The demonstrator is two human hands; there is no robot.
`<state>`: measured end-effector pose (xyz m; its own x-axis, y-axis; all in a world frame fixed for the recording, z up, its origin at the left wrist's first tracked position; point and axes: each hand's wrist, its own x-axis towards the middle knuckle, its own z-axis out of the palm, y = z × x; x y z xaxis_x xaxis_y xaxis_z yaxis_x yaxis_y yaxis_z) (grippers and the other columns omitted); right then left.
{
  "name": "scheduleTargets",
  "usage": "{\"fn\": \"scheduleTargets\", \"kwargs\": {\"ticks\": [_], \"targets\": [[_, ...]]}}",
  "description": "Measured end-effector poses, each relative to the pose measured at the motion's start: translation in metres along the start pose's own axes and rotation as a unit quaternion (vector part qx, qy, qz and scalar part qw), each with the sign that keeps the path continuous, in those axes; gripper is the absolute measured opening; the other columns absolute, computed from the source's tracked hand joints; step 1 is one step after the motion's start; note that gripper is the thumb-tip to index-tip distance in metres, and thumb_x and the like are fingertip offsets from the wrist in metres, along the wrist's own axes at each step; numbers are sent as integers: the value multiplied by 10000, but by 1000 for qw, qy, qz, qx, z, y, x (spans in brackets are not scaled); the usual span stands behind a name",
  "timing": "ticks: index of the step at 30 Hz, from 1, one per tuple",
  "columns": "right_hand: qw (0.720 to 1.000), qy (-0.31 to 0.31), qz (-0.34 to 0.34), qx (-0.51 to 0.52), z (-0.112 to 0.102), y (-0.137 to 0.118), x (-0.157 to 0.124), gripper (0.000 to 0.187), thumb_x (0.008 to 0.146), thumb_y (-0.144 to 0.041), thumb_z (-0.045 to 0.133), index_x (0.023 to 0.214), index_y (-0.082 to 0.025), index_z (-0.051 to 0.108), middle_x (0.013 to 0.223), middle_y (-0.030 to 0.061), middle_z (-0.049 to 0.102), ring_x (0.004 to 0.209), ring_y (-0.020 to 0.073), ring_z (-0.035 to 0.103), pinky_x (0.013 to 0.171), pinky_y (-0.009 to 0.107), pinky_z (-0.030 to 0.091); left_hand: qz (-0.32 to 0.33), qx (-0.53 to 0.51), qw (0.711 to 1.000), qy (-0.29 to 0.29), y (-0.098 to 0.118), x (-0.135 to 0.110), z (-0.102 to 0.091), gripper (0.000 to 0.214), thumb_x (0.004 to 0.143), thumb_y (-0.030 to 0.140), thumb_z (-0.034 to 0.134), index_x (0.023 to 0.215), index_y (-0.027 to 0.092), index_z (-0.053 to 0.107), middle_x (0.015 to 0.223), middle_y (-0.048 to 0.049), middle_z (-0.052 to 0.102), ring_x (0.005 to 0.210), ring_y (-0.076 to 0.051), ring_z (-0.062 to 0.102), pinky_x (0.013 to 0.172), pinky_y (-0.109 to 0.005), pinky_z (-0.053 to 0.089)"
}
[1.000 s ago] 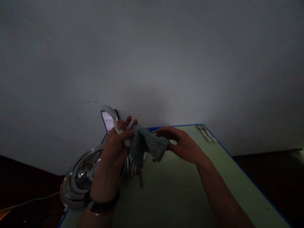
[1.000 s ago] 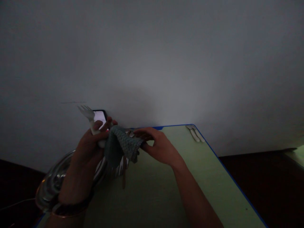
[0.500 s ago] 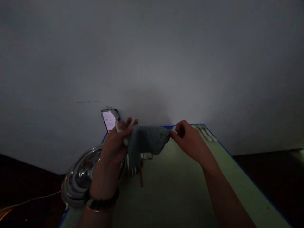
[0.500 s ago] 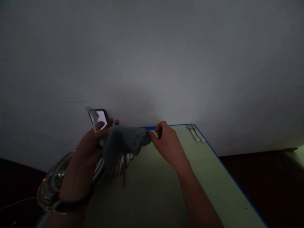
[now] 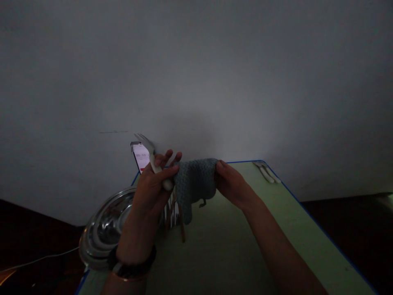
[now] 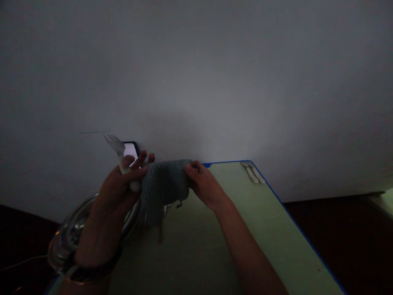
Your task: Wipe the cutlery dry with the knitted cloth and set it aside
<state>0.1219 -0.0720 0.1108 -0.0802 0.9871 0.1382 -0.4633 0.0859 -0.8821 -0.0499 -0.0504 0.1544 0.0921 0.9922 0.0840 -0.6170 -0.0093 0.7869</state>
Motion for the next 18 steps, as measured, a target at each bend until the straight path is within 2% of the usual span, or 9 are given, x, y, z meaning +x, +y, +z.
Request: {"fn": "scheduleTargets", "kwargs": {"ticks": [4,8,12,15,18], "targets": [[990,55,43,120,7,0,0,289,643,-481,654,748,-217,602,751,15,631,802,207,598,712,341,468,22,23,999,-15,2,-2,0,317,539,-67,670,622,170,478,1002,1,590,1030,-214,586,723,-201,539],[977,100,57,180,11,-5,-3,277,585,-455,681,702,-212,618,672,33,642,833,254,609,701,374,482,25,49,998,-31,2,-5,4,345,529,-43,705,606,166,442,1034,4,569,957,-192,609,664,-192,547],[977,65,24,201,8,-6,-2,186,603,-342,685,725,-213,628,708,10,659,823,222,612,724,342,474,54,89,994,-40,0,-5,3,321,575,10,726,652,169,458,1074,4,551,877,-161,623,642,-206,559],[983,12,52,178,7,-2,-1,186,638,-299,679,795,-211,631,763,-6,664,768,168,610,698,287,463,74,130,987,-63,0,-3,-2,310,588,27,730,690,175,478,1113,3,530,888,-163,624,664,-220,560],[987,3,85,139,5,1,0,234,629,-231,702,847,-204,621,807,-5,670,711,129,606,671,248,455,103,193,970,-103,1,-3,-6,300,593,36,726,666,171,468,1138,-3,512,940,-183,616,725,-240,550]]}}
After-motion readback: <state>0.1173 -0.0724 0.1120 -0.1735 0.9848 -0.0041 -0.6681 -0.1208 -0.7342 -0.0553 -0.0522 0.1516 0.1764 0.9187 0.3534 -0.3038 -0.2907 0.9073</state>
